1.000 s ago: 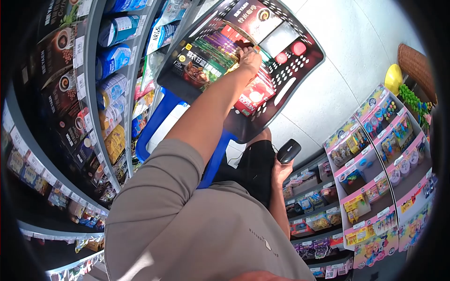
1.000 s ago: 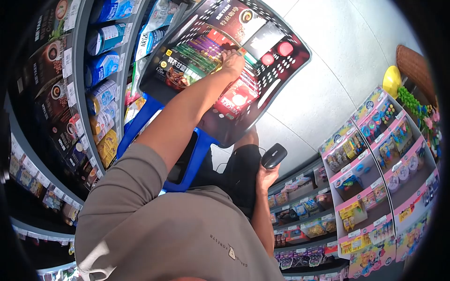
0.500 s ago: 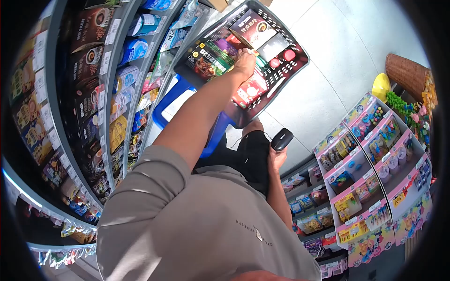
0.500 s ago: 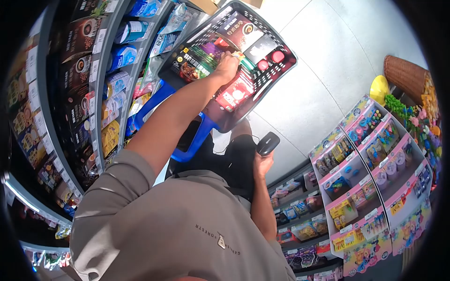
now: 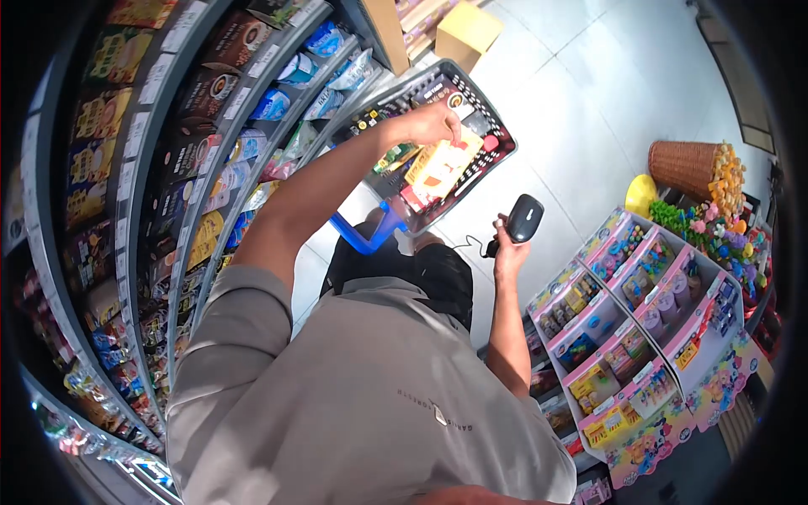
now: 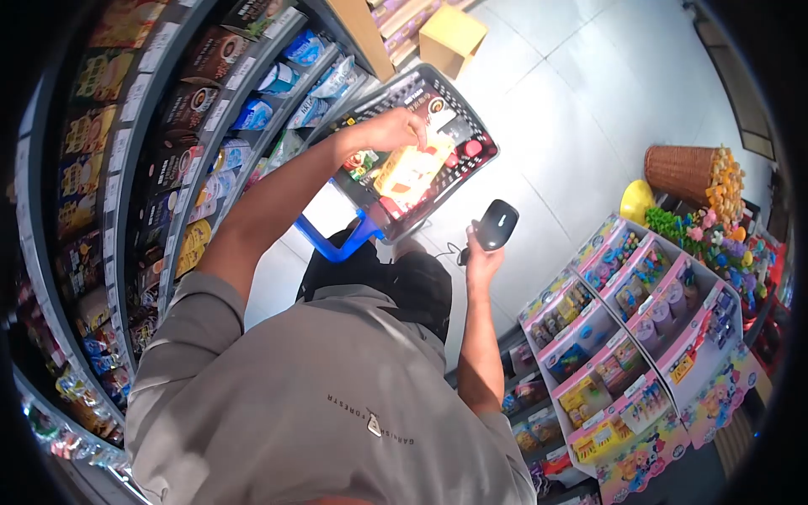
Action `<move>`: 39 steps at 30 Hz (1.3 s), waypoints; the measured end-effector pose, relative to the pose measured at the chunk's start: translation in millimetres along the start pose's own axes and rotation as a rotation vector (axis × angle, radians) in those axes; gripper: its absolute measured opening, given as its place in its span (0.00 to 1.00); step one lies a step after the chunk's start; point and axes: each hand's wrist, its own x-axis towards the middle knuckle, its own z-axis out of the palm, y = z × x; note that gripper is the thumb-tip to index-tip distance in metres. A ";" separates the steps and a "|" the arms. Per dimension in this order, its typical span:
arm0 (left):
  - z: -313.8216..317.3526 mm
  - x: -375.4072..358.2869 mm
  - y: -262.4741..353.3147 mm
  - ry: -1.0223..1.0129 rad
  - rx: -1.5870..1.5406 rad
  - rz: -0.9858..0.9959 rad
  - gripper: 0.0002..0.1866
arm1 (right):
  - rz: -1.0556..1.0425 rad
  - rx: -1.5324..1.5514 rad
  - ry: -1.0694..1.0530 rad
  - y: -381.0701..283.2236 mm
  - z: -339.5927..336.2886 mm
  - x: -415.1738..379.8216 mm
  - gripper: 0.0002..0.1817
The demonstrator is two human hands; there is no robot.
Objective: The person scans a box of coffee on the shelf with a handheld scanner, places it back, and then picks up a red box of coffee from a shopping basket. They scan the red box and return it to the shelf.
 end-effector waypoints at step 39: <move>109.7 -350.2 69.5 0.354 -1.722 0.781 0.50 | 0.093 0.714 -0.606 -177.5 118.5 -185.2 0.16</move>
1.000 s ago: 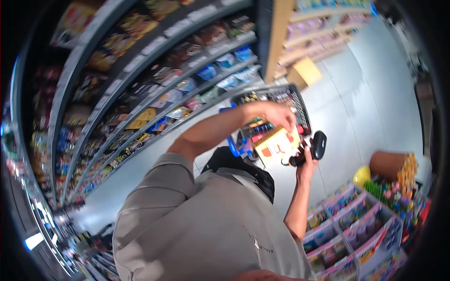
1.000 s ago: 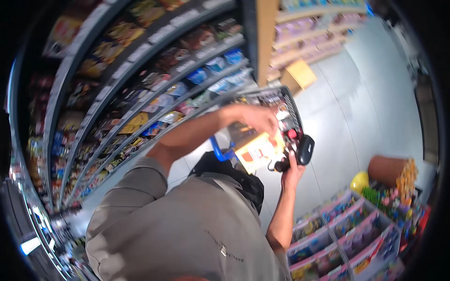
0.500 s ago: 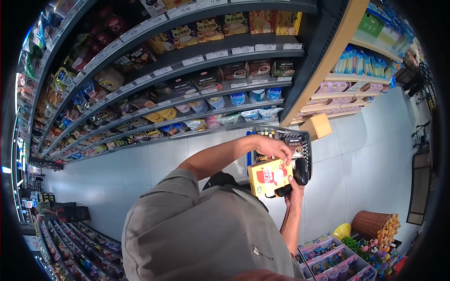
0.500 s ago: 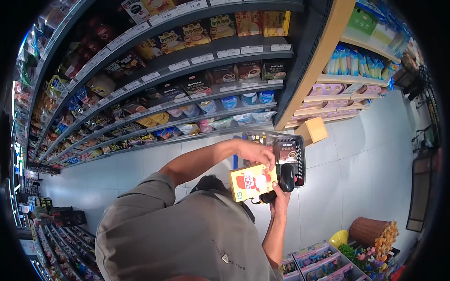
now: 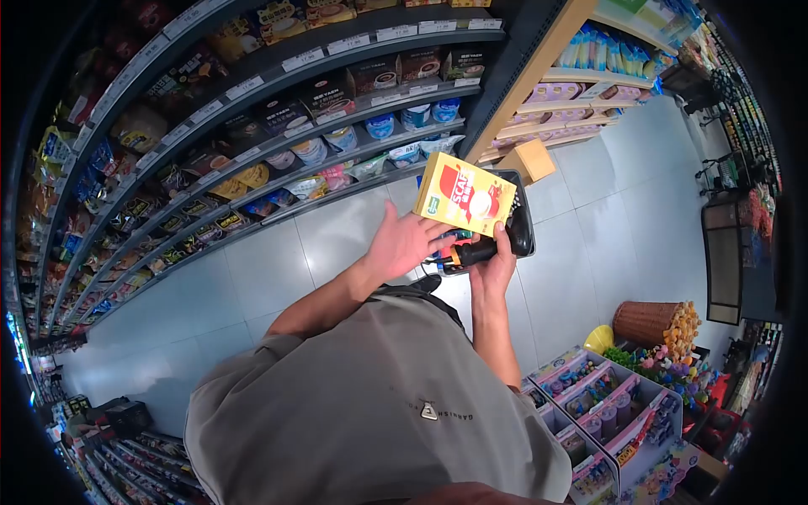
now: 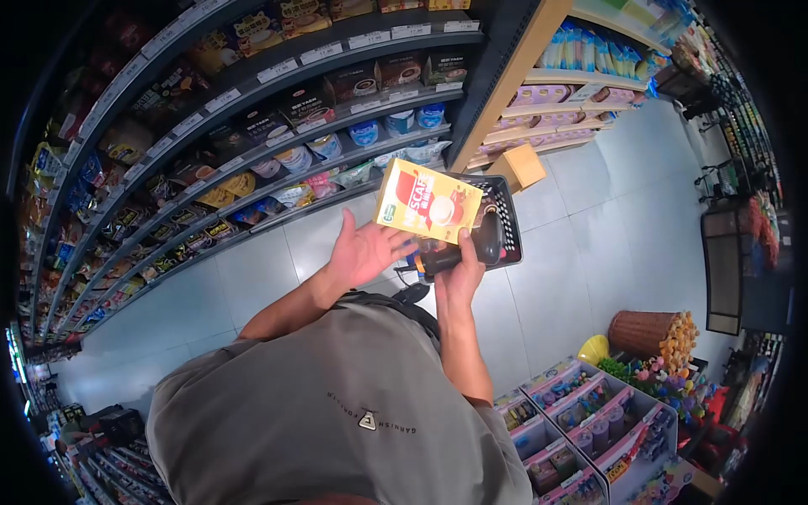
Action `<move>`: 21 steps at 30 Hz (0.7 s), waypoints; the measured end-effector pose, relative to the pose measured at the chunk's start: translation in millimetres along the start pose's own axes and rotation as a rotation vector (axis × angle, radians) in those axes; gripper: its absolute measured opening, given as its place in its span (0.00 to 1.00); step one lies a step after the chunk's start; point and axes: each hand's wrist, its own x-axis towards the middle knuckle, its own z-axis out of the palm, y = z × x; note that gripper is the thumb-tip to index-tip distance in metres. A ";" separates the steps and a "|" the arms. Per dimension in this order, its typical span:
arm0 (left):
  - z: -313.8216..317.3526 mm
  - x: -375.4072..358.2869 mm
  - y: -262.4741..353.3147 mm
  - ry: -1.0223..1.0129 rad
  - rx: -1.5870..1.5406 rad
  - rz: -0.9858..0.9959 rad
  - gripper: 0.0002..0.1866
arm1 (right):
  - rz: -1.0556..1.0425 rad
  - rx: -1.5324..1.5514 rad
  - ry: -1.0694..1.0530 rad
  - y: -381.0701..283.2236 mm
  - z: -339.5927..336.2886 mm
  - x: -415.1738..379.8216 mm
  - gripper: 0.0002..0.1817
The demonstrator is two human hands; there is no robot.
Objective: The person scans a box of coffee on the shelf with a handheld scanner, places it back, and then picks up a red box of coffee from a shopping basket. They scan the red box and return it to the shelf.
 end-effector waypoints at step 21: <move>27.2 -147.4 38.0 0.465 0.576 0.492 0.23 | -0.123 -0.234 -0.196 88.9 24.9 -148.7 0.19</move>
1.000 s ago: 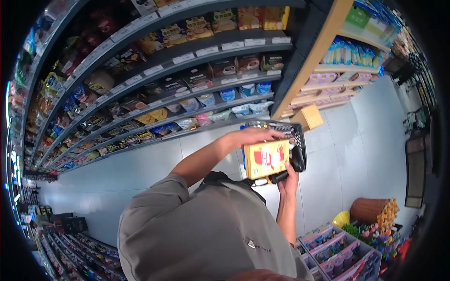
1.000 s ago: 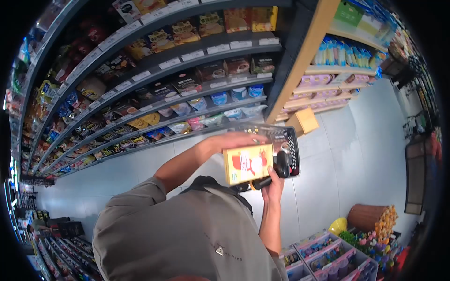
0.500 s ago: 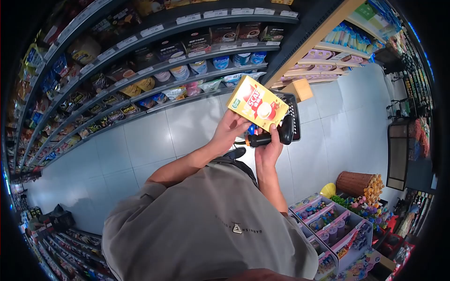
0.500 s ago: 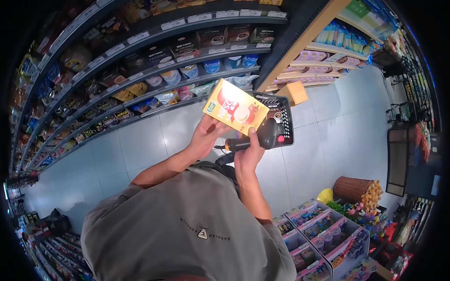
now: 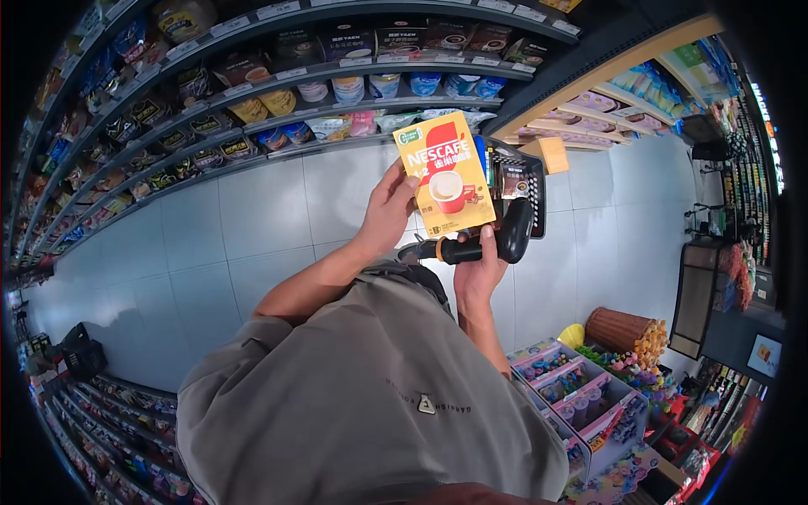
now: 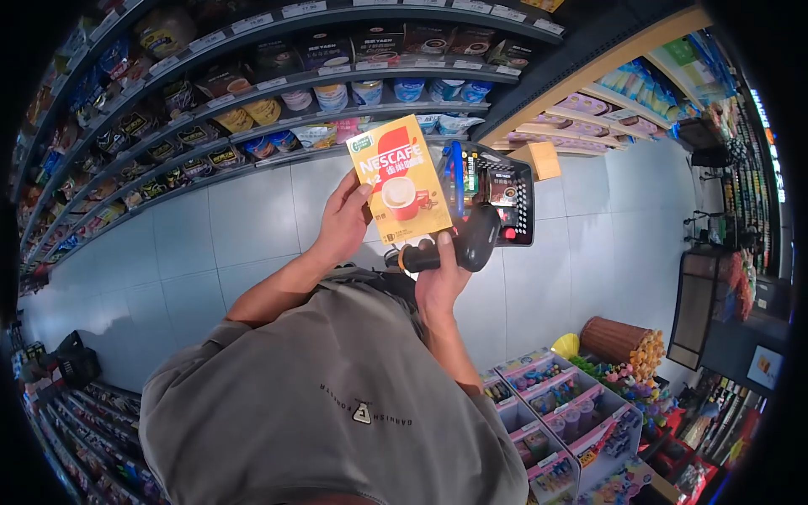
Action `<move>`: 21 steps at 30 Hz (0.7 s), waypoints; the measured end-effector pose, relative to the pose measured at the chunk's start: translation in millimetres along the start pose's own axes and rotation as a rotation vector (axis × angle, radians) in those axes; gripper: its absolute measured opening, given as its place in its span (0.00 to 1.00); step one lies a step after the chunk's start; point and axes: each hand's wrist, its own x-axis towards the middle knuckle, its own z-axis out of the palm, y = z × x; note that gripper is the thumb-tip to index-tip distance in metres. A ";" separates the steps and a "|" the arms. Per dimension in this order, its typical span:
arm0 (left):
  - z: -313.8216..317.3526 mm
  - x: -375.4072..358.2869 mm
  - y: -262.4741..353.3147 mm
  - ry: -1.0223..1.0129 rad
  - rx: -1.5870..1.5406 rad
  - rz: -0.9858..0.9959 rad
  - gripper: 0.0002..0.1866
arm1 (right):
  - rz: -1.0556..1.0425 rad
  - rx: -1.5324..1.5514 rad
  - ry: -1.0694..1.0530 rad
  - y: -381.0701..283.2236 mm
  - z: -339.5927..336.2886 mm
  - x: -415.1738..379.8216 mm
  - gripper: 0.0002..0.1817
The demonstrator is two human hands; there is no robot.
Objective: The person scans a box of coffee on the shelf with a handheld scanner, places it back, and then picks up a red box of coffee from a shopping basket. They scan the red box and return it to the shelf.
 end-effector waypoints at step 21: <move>-15.4 -52.9 7.3 0.105 0.038 0.119 0.24 | -0.148 -0.095 -0.099 3.8 20.9 -47.6 0.23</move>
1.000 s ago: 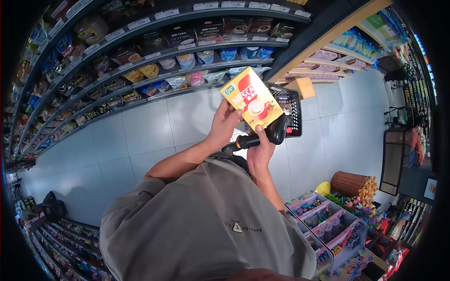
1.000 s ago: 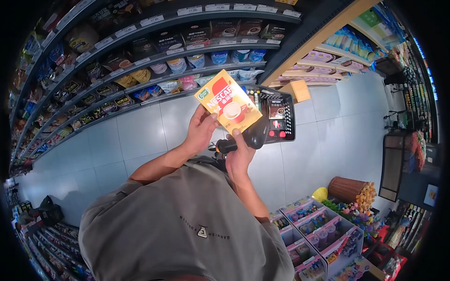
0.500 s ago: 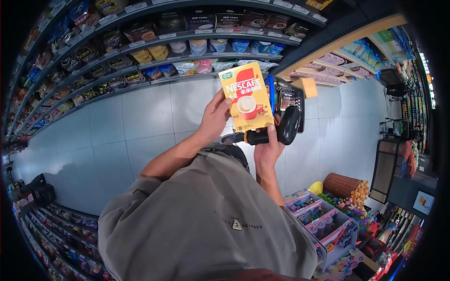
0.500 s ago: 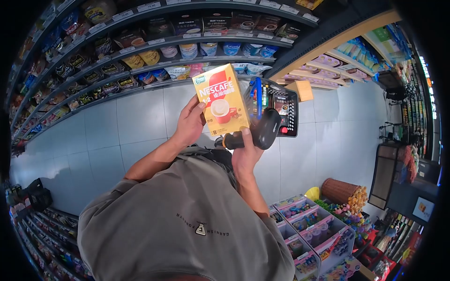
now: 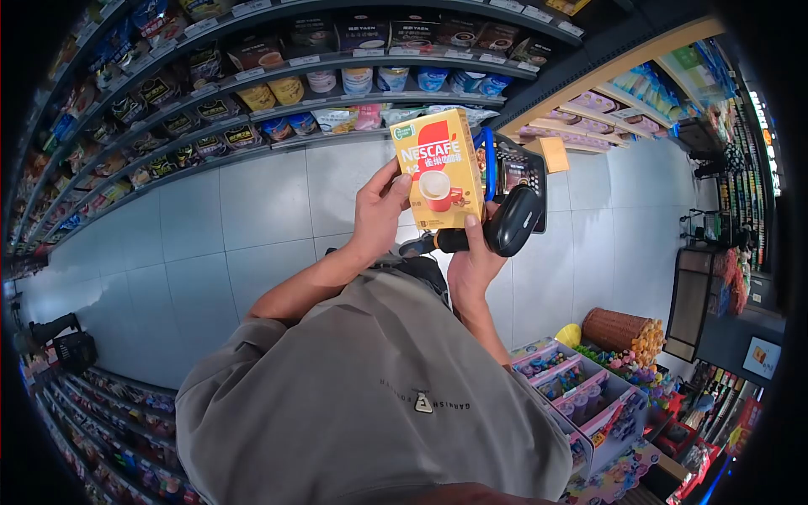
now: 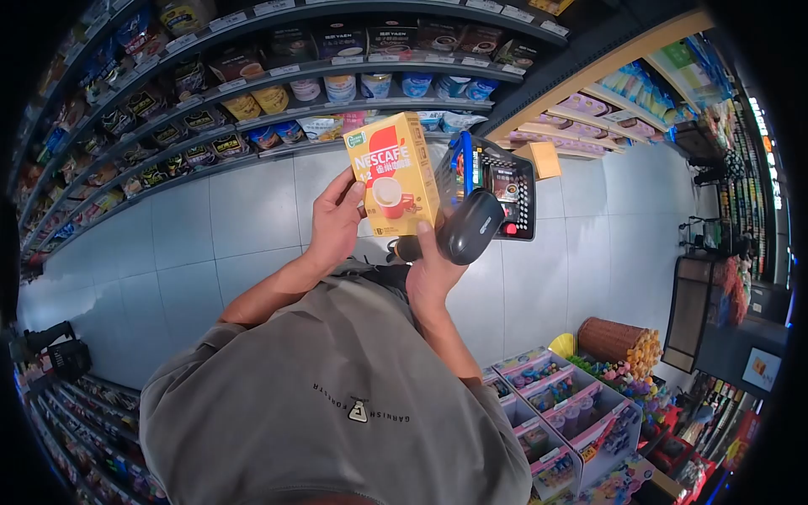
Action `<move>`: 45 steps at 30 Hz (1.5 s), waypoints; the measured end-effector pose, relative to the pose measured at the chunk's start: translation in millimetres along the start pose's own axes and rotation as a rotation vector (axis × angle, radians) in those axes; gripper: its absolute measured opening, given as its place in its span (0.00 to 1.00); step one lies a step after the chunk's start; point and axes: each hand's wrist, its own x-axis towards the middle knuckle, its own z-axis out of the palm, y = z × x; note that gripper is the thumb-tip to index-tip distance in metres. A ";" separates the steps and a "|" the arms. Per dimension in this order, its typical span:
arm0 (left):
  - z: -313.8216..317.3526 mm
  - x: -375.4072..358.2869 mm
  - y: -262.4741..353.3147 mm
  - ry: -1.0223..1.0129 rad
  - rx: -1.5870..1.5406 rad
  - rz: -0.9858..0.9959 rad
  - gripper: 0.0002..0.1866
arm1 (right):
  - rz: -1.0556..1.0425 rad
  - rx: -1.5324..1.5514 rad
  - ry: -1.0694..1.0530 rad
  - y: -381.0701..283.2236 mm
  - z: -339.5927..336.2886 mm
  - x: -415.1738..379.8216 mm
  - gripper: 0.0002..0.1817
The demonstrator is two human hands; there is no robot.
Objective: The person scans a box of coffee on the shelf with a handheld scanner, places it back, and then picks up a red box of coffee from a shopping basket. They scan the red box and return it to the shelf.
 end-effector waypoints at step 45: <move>-6.9 9.7 -24.4 -0.463 -0.293 -0.280 0.44 | 0.047 -0.278 -0.184 5.6 -12.7 9.2 0.25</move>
